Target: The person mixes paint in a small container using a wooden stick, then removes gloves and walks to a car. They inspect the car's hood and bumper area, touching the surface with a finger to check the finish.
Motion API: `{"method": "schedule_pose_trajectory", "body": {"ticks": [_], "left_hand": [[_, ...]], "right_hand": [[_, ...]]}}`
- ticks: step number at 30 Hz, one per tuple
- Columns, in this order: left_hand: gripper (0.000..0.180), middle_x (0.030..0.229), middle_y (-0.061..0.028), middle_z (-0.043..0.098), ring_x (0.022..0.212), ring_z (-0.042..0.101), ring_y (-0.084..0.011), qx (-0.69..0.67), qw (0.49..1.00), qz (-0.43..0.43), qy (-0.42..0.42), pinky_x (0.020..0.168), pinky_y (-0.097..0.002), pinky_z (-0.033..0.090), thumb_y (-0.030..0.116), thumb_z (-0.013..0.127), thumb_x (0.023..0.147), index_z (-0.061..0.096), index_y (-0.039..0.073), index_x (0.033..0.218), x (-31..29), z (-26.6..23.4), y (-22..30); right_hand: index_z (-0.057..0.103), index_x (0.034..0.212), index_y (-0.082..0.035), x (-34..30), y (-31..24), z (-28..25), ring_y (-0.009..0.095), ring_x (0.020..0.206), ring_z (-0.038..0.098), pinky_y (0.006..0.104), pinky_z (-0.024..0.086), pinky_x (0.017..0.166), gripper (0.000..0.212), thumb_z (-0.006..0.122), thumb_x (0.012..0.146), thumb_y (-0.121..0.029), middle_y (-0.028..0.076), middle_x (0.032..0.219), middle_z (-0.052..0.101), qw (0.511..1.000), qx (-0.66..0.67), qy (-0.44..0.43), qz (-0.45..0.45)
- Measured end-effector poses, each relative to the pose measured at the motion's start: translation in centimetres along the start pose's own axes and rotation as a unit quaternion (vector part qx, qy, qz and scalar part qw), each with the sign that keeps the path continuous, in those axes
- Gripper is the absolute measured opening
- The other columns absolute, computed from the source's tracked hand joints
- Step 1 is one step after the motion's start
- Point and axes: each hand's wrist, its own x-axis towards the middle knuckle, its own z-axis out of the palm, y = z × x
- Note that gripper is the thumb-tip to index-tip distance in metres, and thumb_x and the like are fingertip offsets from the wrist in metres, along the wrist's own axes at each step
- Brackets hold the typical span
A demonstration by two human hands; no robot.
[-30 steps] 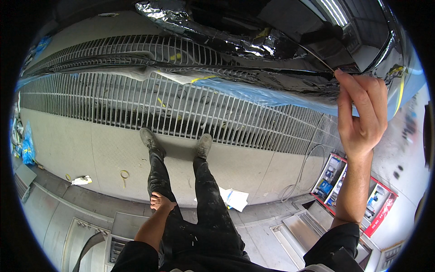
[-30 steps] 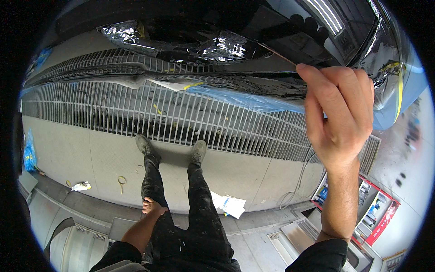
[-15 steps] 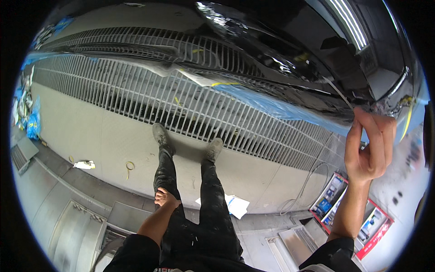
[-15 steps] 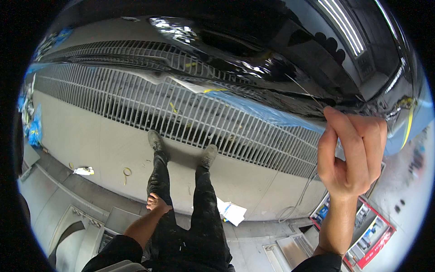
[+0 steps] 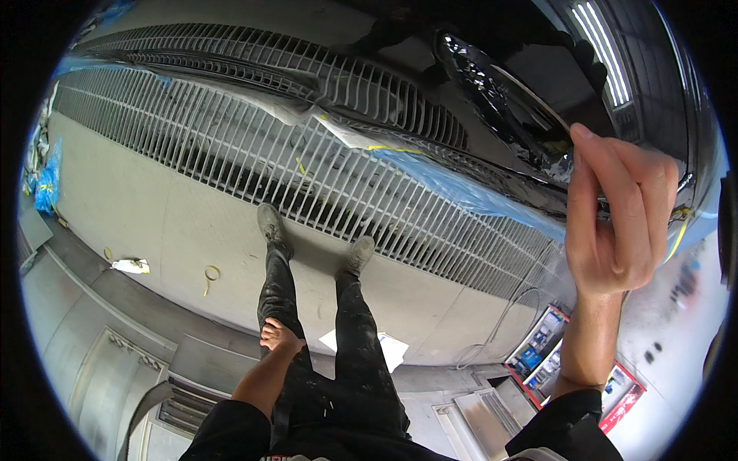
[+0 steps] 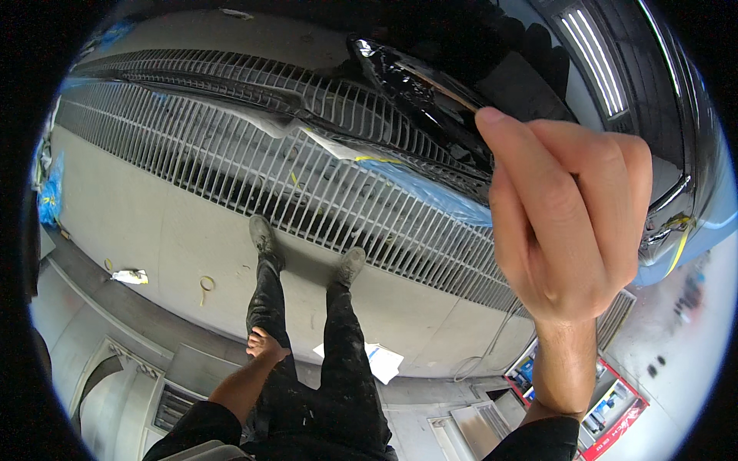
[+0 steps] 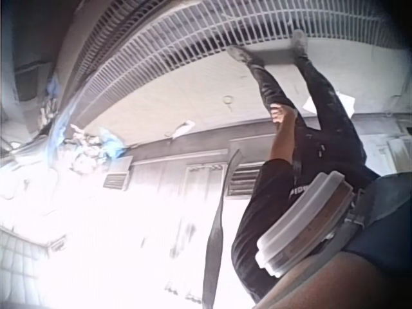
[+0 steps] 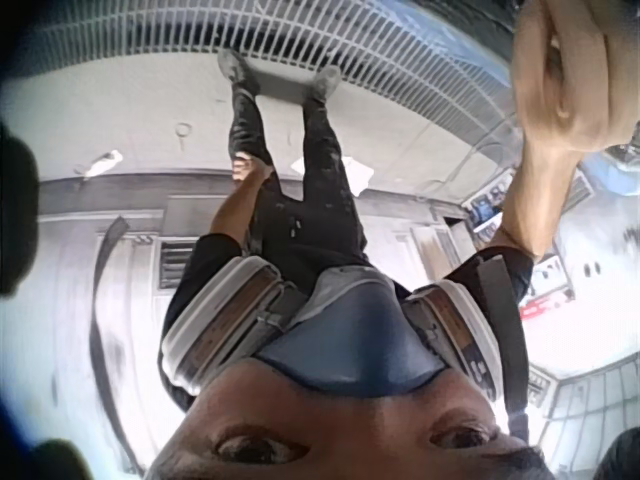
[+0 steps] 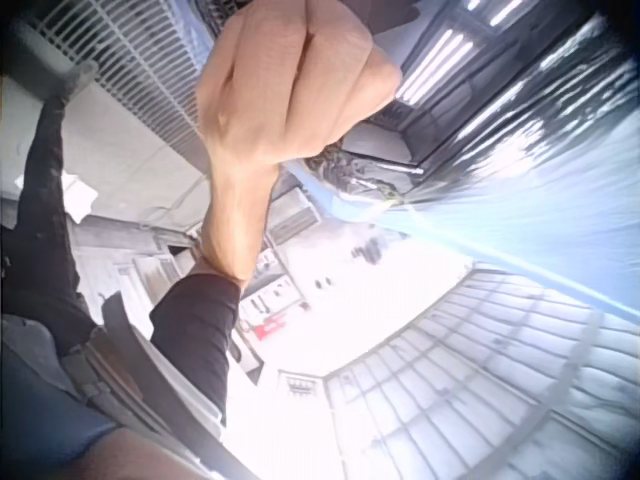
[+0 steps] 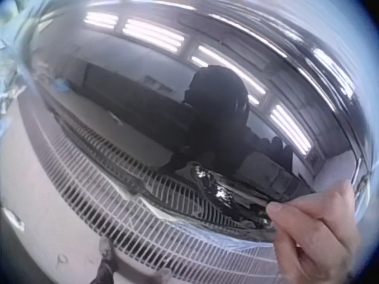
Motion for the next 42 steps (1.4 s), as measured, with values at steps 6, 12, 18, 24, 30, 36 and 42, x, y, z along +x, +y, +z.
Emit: {"method": "schedule_pose_trajectory", "body": {"ticks": [6,12,18,24,30,36,42], "left_hand": [[0.132,0.132,-0.0174,0.033,0.120,0.037,-0.0314,-0.007,1.000,0.007,0.007,0.095,-0.0461,0.034,0.054,0.082,0.052,0.003,0.001,0.143,0.0,0.1,0.0],[0.132,0.131,-0.0178,0.034,0.118,0.039,-0.0318,-0.009,1.000,0.010,0.009,0.094,-0.0465,0.034,0.055,0.082,0.051,0.004,0.001,0.143,0.0,0.0,-0.2],[0.131,0.131,-0.0181,0.034,0.118,0.039,-0.0317,-0.003,1.000,0.008,-0.004,0.095,-0.0471,0.034,0.056,0.081,0.052,0.004,0.000,0.142,0.4,0.2,-0.1],[0.131,0.130,-0.0180,0.034,0.117,0.040,-0.0313,-0.005,1.000,0.011,0.011,0.094,-0.0470,0.035,0.056,0.081,0.052,0.005,0.000,0.142,0.1,0.1,-0.4],[0.129,0.130,-0.0178,0.035,0.117,0.040,-0.0312,-0.004,1.000,0.015,0.016,0.094,-0.0465,0.036,0.056,0.081,0.053,0.005,0.000,0.142,-0.3,-0.2,-0.5],[0.130,0.130,-0.0186,0.035,0.117,0.040,-0.0313,-0.001,1.000,0.020,0.023,0.093,-0.0471,0.036,0.057,0.080,0.053,0.006,-0.001,0.142,0.1,0.2,-0.4],[0.130,0.133,-0.0202,0.034,0.121,0.038,-0.0318,0.000,1.000,0.020,0.009,0.094,-0.0479,0.036,0.057,0.079,0.054,0.004,-0.002,0.142,0.0,-0.1,-0.4]], "right_hand": [[0.070,0.090,0.000,1.6,0.2,1.1,0.017,0.071,0.058,0.0256,0.043,0.059,0.028,0.069,0.065,0.011,0.008,0.080,0.064,1.000,-0.018,-0.010,-0.024],[0.071,0.090,-0.002,2.2,0.2,1.5,0.016,0.073,0.058,0.0245,0.044,0.060,0.027,0.069,0.066,0.010,0.007,0.081,0.064,0.999,-0.033,-0.011,-0.036],[0.071,0.091,-0.001,2.4,0.4,1.7,0.016,0.075,0.058,0.0240,0.045,0.060,0.026,0.070,0.068,0.010,0.008,0.083,0.064,0.999,-0.033,-0.021,-0.037],[0.071,0.092,-0.002,2.4,0.4,1.8,0.015,0.076,0.058,0.0245,0.046,0.060,0.026,0.069,0.069,0.010,0.008,0.083,0.064,0.999,-0.026,-0.022,-0.027],[0.071,0.093,-0.002,2.3,0.5,1.2,0.016,0.076,0.058,0.0252,0.047,0.061,0.027,0.069,0.069,0.009,0.007,0.084,0.064,0.997,-0.046,-0.050,-0.027],[0.071,0.094,-0.002,1.9,0.9,0.4,0.016,0.076,0.058,0.0255,0.047,0.063,0.028,0.069,0.069,0.009,0.007,0.084,0.064,0.995,-0.057,-0.072,-0.026],[0.070,0.095,-0.002,1.5,1.1,-0.2,0.016,0.076,0.058,0.0262,0.047,0.063,0.027,0.067,0.071,0.010,0.007,0.085,0.063,0.994,-0.049,-0.093,-0.025]]}}
